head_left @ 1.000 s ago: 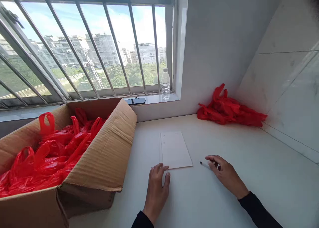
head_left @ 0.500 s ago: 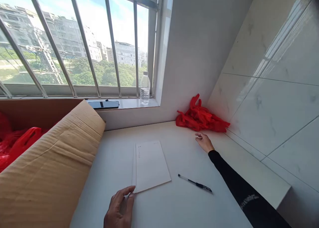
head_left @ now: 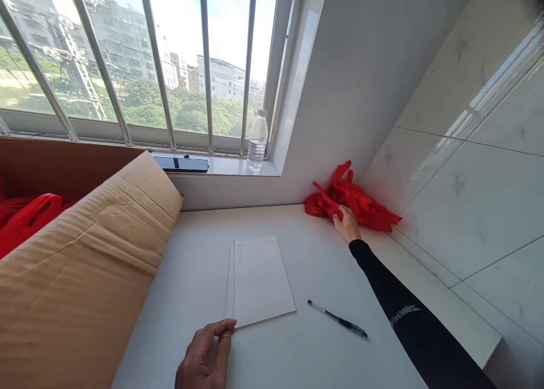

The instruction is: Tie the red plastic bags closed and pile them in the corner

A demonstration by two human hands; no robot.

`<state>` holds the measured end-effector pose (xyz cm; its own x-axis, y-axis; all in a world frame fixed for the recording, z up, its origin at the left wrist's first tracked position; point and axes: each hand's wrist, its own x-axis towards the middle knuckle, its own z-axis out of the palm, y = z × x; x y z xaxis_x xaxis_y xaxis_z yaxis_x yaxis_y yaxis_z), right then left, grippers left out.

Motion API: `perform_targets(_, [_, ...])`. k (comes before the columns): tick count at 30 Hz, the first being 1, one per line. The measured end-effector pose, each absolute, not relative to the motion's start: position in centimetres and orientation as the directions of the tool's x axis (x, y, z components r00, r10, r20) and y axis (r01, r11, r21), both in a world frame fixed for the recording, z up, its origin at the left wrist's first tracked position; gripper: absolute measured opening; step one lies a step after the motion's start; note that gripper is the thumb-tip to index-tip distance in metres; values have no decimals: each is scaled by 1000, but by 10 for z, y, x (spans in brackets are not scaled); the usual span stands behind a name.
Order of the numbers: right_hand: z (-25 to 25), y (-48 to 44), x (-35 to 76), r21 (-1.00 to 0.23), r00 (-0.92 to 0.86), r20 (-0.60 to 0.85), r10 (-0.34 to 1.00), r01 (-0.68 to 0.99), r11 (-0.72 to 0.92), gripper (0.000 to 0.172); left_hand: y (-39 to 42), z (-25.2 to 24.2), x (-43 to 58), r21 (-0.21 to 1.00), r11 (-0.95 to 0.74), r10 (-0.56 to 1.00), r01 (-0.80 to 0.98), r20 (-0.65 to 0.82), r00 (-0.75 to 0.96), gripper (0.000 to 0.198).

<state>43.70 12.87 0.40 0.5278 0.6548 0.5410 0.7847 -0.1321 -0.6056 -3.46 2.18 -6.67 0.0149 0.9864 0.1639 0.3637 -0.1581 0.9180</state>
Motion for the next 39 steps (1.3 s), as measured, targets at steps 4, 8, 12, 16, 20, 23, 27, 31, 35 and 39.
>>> perform_targets(4, [26, 105, 409, -665, 518, 576, 632, 746, -5, 38, 19, -61, -38, 933, -139, 990, 331, 134, 38, 31])
perform_targets(8, [53, 72, 354, -737, 458, 546, 701, 661, 142, 45, 14, -43, -35, 978, -96, 995, 188, 102, -21, 33])
perform_targets(12, [66, 13, 257, -834, 337, 475, 813, 466, 294, 46, 12, -17, -10, 981, 97, 987, -168, -74, 140, 44])
perform_targets(16, [52, -54, 173, -841, 96, 432, 897, 403, 362, 44, 15, -4, 0, 746, 370, 902, -553, -146, 407, 55])
perform_targets(20, [30, -65, 152, -849, 329, 509, 796, 343, 401, 30, 11, -3, -19, 710, 457, 841, -535, -149, 520, 49])
perform_targets(23, [16, -36, 152, -974, 341, 209, 916, 153, 165, 36, 8, -1, -30, 736, 449, 835, -507, -144, 531, 51])
perform_targets(27, [-3, -9, 148, -992, 52, 11, 999, -123, 17, 43, 8, -1, -25, 836, 393, 849, -382, -170, 501, 49])
perform_targets(31, [-13, -10, 149, -977, 67, 39, 997, -207, 52, 33, 9, -9, -16, 875, 333, 883, -351, -159, 441, 41])
perform_targets(35, [-11, -13, 156, -974, -12, 26, 1000, -224, 23, 33, 12, -11, -14, 892, 299, 892, -339, -135, 432, 40])
perform_targets(39, [-8, -12, 159, -983, -51, 39, 998, -180, 29, 31, 13, -4, -16, 924, 260, 874, -280, -101, 476, 39])
